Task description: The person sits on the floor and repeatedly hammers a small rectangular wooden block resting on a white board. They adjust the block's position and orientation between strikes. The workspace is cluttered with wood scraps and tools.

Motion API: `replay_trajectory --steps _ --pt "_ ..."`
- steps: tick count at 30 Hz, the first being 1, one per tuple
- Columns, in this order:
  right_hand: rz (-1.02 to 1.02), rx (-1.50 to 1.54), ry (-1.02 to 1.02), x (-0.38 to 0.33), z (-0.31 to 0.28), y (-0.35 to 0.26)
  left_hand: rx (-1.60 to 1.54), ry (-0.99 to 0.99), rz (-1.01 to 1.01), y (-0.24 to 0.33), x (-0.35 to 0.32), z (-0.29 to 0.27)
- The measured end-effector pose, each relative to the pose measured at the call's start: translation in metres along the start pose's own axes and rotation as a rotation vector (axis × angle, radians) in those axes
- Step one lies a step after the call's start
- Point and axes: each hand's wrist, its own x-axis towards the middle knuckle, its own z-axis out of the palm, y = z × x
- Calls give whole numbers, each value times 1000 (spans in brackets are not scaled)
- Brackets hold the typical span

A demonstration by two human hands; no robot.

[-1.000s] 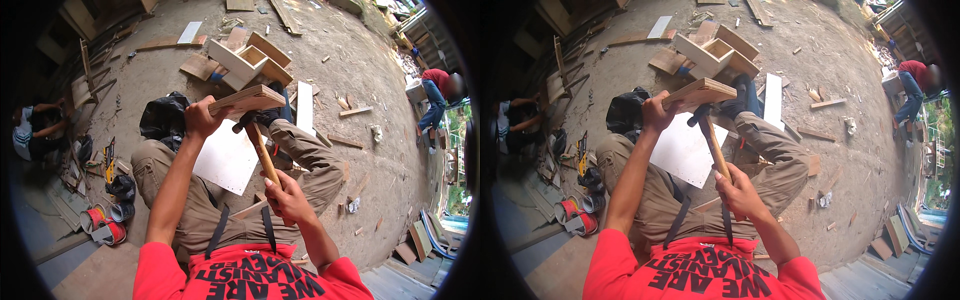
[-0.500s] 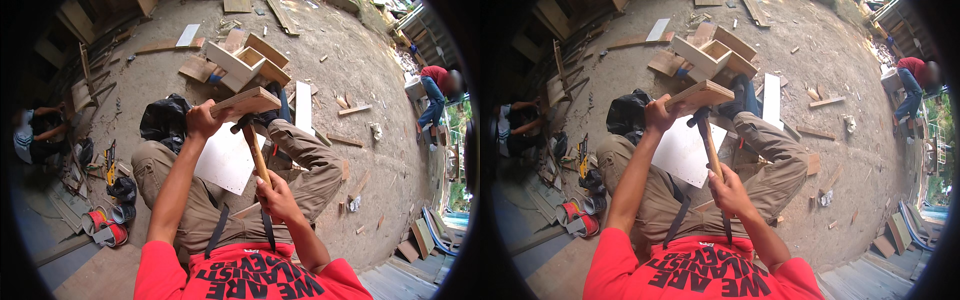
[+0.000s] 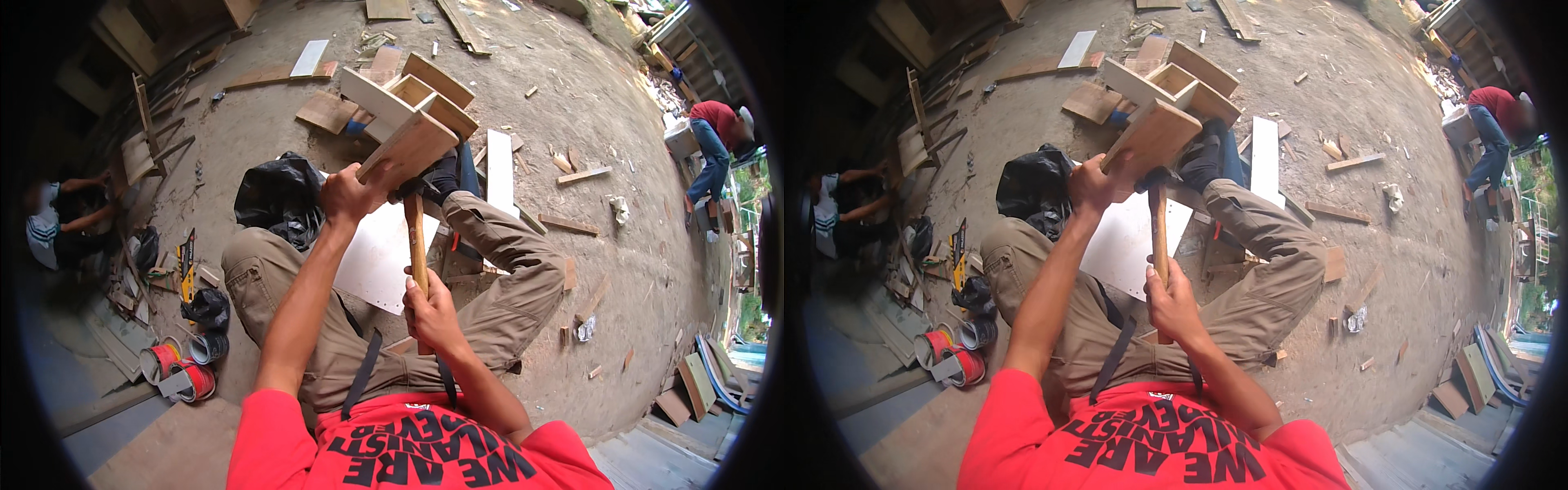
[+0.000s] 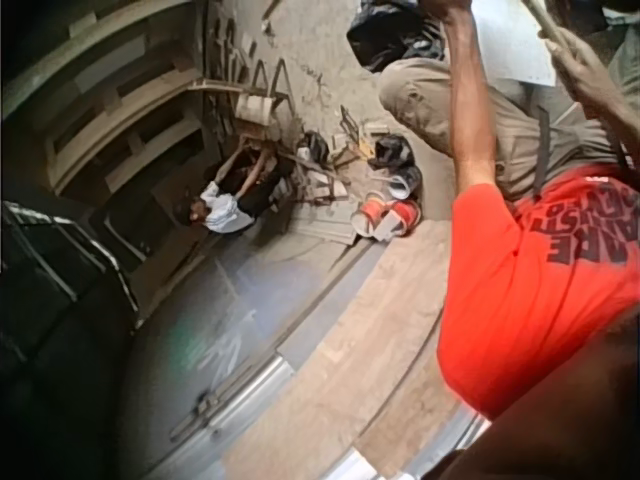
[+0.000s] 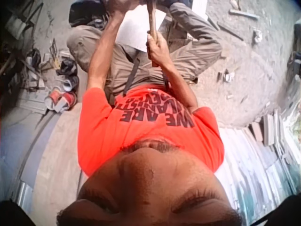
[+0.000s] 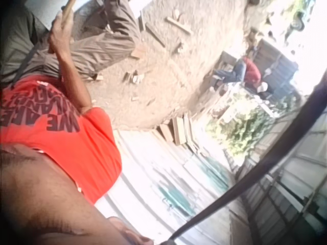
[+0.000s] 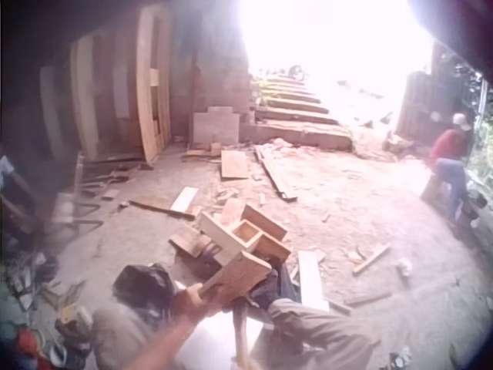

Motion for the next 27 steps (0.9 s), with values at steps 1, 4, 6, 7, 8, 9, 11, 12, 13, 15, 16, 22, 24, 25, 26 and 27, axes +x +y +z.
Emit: replay_trajectory --steps 1,4,6,7,8,9,11,12,13,15,16,22,24,25,26,27 --pt "-18 52 35 4 11 2 -36 31 -29 -1 2 0" --pt "-109 -64 80 4 19 5 -105 68 -104 -3 13 -3" --pt "-237 -243 124 4 15 10 -147 82 -147 -8 14 -14" --pt "-251 -315 140 2 15 7 -167 105 -165 -13 19 -21" --pt "-265 -388 154 -2 16 0 -159 116 -192 -20 24 -27" --pt "-279 -460 167 -5 15 -6 -218 126 -187 -27 30 -35" --pt "-358 -561 184 -4 11 -13 -323 130 -185 -39 33 -53" --pt "-387 -629 173 -2 8 -18 -445 115 -225 -45 31 -61" --pt "-414 -694 163 1 4 -21 -657 154 -334 -38 27 -68" --pt "-410 -758 135 11 -1 -26 -1085 244 -537 -6 15 -84" --pt "-430 -783 118 17 -3 -27 -1232 221 -557 2 9 -93" --pt "-644 -1010 -71 53 24 -23 -1904 -482 -92 -126 -28 -117" --pt "-673 -1094 -105 62 37 -19 -1998 -495 -88 -144 -43 -124" --pt "-684 -1125 -124 66 43 -17 -2047 -505 -76 -152 -55 -127" --pt "-696 -1156 -142 69 49 -15 -2097 -515 -62 -159 -64 -129" --pt "-707 -1187 -158 72 55 -13 -2103 -521 -71 -167 -68 -131"
